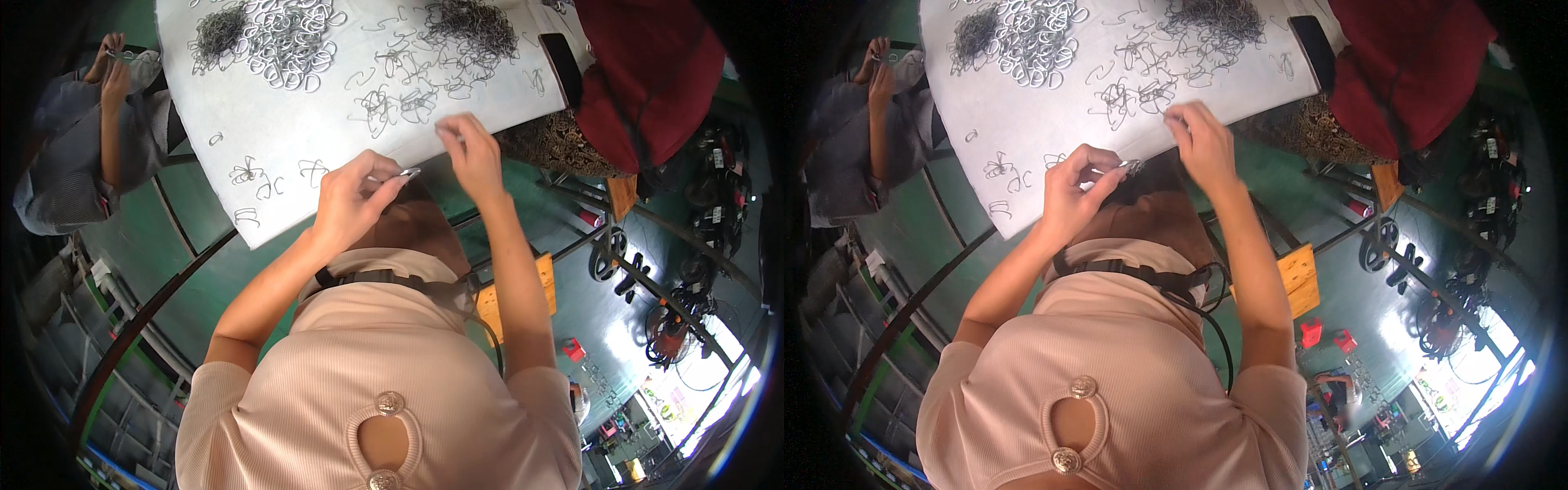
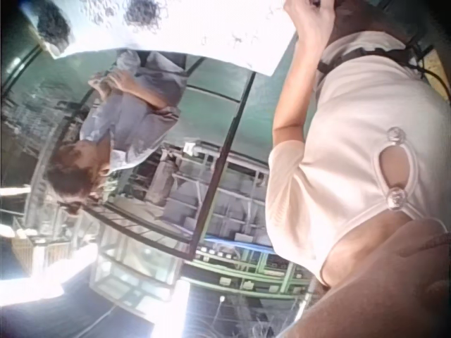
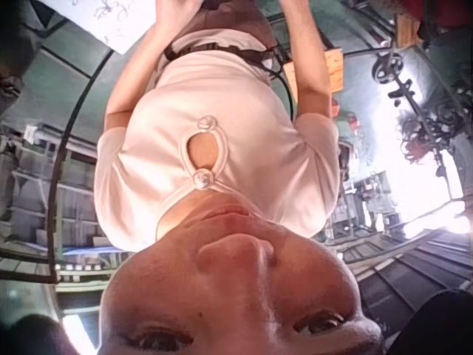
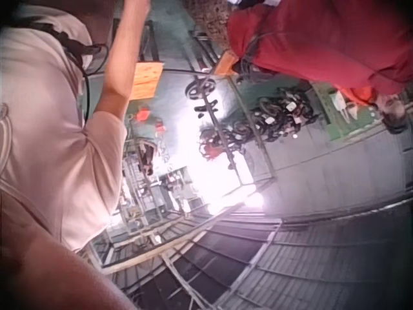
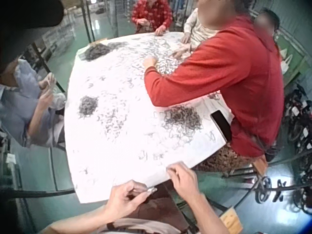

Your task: The person picks small metal rings and hooks from a table and links them together by hand to form a chain. The person periodically lifts the chain to check its length before continuing to add more pieces.

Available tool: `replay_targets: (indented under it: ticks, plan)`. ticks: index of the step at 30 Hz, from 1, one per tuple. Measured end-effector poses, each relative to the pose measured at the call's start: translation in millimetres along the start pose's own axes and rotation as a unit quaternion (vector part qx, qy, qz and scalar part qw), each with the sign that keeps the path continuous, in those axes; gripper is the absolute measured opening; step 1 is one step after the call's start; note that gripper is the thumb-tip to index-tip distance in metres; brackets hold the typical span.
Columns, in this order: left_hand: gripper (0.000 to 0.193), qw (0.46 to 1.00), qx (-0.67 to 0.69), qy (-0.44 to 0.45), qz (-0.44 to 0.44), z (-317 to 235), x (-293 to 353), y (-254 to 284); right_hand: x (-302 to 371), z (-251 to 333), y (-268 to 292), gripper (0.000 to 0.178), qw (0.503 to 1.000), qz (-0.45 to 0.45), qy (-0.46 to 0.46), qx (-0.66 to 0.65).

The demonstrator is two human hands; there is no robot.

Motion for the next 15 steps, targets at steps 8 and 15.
replay_targets:
  ticks: [8,15]
  plan:
    - [0.008,0.999,0.024,0.025,-0.020,3,8,-1,-86,-50,-60,0.008,0.927,0.243,0.178,0.222]
    - [0.008,0.998,0.041,-0.008,-0.046,5,9,-2,-86,-56,-75,0.006,0.871,0.274,0.294,0.281]
Point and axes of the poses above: each hand's wrist, its own x-axis away from the middle knuckle, its own y-axis out of the back of the hand, z = x × y, the point moved 4 cm from there along -x, towards the middle knuckle, and after that the axes turned 13 degrees about -z, right-handed, at the moved point
